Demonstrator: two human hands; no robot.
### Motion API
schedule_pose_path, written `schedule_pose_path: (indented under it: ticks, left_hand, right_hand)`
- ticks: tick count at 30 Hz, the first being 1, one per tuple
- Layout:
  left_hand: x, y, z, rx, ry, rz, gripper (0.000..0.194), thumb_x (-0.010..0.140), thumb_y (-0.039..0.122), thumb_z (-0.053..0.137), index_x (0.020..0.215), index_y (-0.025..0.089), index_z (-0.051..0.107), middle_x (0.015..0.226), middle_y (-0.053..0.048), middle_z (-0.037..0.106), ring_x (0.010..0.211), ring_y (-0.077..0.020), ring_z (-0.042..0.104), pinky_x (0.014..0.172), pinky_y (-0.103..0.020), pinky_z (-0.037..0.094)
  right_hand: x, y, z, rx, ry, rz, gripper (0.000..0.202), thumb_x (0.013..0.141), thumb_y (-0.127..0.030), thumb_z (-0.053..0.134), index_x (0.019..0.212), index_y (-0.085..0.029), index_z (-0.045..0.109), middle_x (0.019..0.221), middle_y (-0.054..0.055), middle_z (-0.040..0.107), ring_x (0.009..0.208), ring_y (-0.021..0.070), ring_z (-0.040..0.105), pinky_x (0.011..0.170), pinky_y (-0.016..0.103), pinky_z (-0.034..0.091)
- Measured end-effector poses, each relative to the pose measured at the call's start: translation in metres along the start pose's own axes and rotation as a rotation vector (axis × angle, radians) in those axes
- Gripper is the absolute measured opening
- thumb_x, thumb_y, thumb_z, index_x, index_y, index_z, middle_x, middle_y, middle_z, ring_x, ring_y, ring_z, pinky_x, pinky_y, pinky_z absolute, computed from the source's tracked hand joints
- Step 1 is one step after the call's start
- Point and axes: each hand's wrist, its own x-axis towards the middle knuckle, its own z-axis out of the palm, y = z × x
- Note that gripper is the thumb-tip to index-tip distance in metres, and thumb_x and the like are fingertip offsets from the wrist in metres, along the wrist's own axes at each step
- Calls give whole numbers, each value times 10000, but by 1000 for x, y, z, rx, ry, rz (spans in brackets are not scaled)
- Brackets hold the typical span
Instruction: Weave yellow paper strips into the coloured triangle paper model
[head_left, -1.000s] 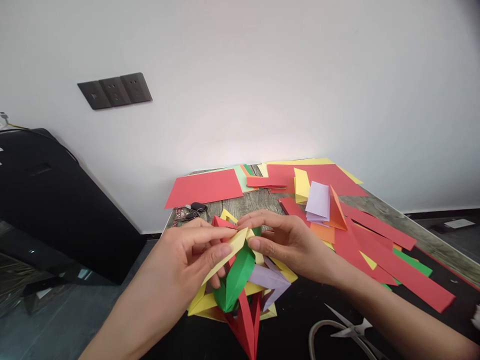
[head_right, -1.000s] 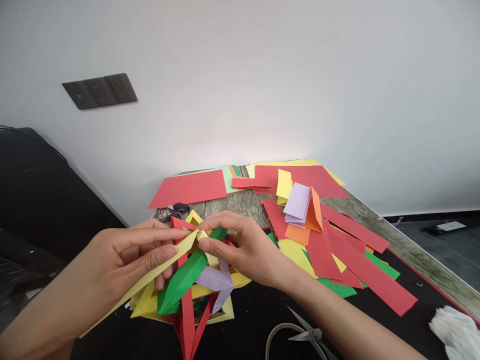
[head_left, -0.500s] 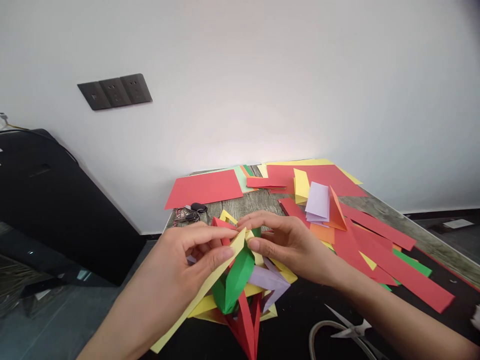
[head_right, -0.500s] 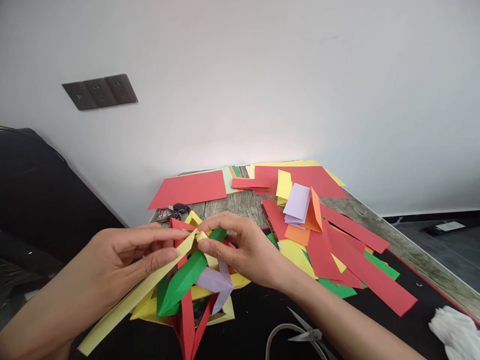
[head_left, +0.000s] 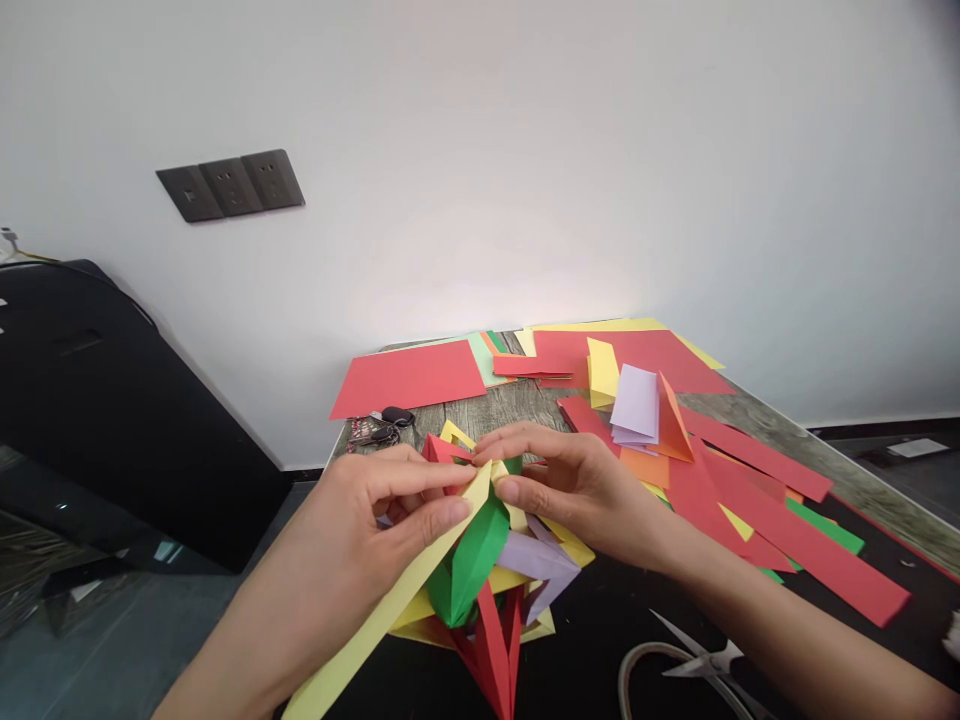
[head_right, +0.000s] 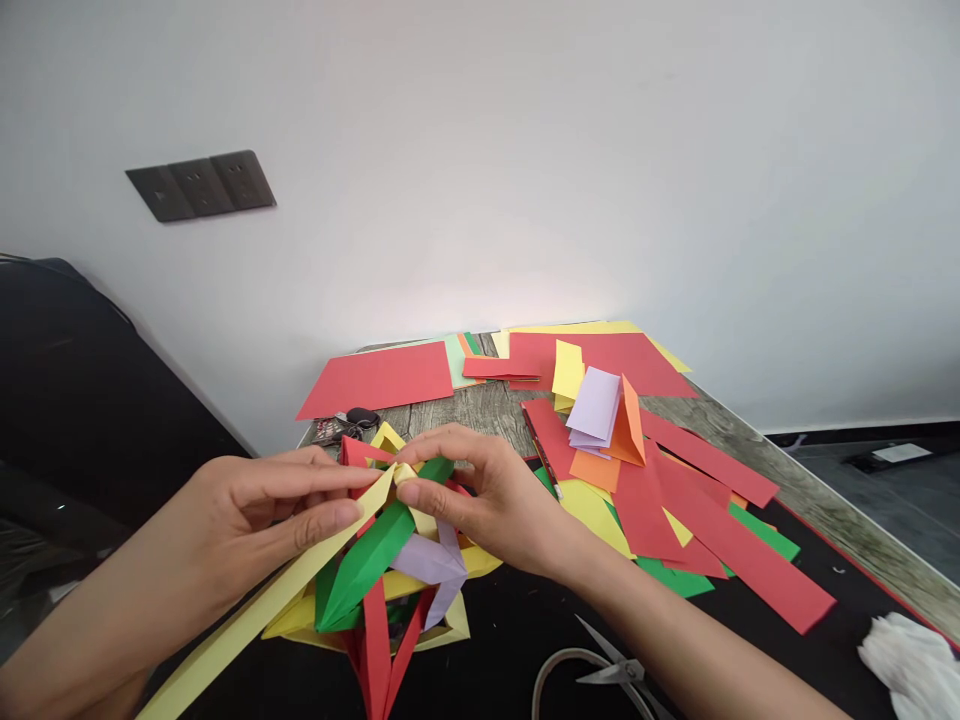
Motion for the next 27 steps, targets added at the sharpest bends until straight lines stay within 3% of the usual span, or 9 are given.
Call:
schedule_pose_path:
  ticks: [11,17,27]
  left_hand:
    - [-2,0,-2,53,-46,46,320,882,509,553,1095,346,729,933,-24,632,827,-192,610,680,-284,500]
    - [2,2,-9,102,-64,101,258,888,467,564,1037,369,750,838,5,613,747,-145,585,636,-228,446]
    - [1,3,-10,83,-41,166,200,893,385,586,988,373,761,926,26,665,832,-138,629,705,-207,465]
  right_hand:
    - [1,1,-2,-57,-2,-95,199,882,-329,650,1059,-332,742,1110,34,684,1095,184,611,891,323,514]
    - [1,-1,-2,-51,-19,-87,199,896,-316,632,1060,-334,743,1114,33,673,1095,173,605,884,298,507]
    - [0,-5,-1,-64,-21,-66,188,898,-315,624,1034,-300,752,1041,40,630,967,147,604,819,275,505]
